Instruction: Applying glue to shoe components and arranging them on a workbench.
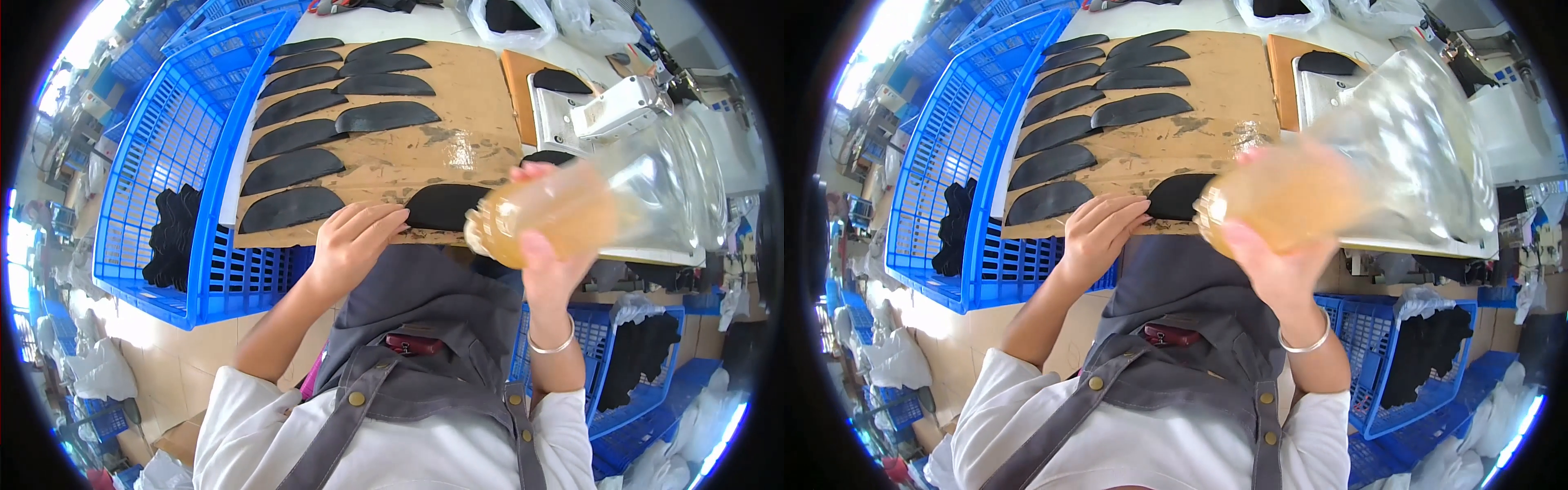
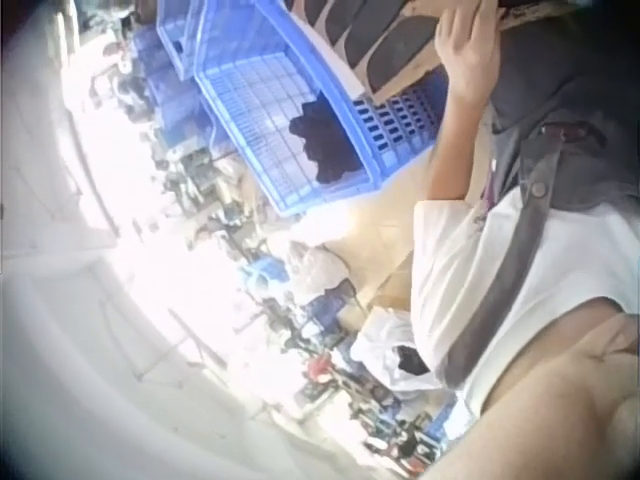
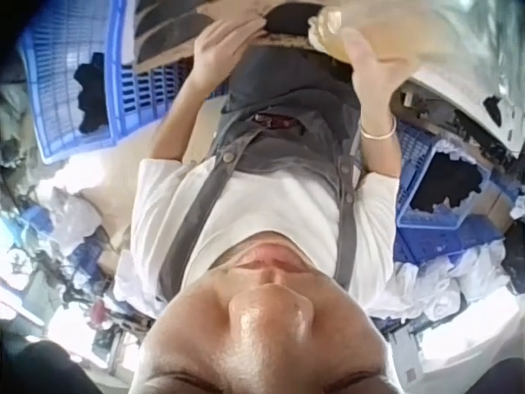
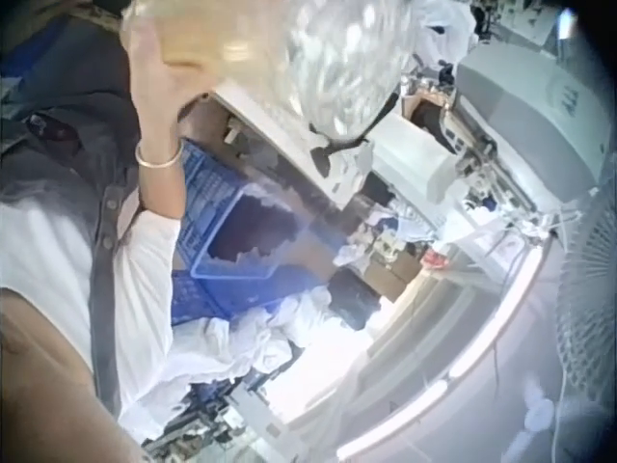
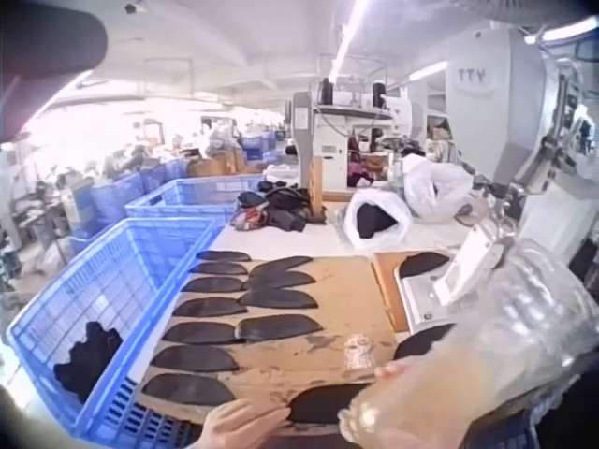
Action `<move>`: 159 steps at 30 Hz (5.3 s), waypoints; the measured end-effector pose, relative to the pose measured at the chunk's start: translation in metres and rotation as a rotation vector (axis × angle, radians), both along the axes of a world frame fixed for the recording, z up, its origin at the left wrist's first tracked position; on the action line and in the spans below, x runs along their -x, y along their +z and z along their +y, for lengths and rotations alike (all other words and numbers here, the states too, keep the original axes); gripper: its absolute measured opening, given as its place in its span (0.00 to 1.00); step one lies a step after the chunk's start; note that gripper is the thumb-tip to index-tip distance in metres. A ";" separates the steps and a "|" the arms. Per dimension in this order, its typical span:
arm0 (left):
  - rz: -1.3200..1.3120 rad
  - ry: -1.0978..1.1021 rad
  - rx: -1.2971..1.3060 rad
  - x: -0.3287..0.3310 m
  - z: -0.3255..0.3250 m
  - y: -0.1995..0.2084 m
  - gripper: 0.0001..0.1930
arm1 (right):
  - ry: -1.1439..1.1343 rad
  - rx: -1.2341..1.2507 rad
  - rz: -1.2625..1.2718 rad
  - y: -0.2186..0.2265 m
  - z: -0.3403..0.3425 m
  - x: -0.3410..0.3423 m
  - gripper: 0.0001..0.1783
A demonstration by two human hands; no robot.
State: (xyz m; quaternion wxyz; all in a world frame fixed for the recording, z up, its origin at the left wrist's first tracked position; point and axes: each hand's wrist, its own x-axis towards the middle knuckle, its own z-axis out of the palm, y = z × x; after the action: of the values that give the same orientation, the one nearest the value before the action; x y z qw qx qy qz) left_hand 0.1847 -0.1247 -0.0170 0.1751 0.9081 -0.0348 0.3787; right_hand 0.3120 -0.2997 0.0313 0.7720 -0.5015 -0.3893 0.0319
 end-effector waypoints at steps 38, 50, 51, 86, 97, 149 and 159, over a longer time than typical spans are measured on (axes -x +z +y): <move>-0.147 0.043 0.019 -0.003 0.003 -0.012 0.11 | -0.263 0.359 -0.458 0.013 0.020 0.015 0.37; -0.078 0.064 0.055 -0.003 -0.001 -0.005 0.08 | -0.457 0.440 -0.310 -0.002 -0.022 -0.010 0.33; -0.043 0.073 0.087 -0.002 -0.003 -0.002 0.07 | -0.559 0.439 -0.347 -0.005 -0.034 -0.018 0.41; 0.031 0.047 0.266 -0.070 -0.007 0.056 0.04 | 0.270 -0.131 0.520 -0.037 -0.046 0.001 0.41; 0.166 0.360 -0.182 -0.061 0.032 0.020 0.04 | 0.316 -0.158 0.506 -0.033 -0.045 -0.002 0.39; -0.141 0.030 0.012 0.002 0.007 -0.014 0.11 | -0.689 0.518 -0.379 0.008 -0.026 -0.011 0.34; -0.077 0.039 0.021 0.002 0.002 -0.005 0.10 | -0.164 0.312 -0.647 0.004 0.042 0.019 0.40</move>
State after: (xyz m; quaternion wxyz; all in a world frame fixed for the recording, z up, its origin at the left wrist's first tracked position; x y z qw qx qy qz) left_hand 0.1823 -0.1224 -0.0217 0.1759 0.8915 -0.0199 0.4170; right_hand 0.2932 -0.2581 0.0357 0.5232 -0.6270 -0.5621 -0.1314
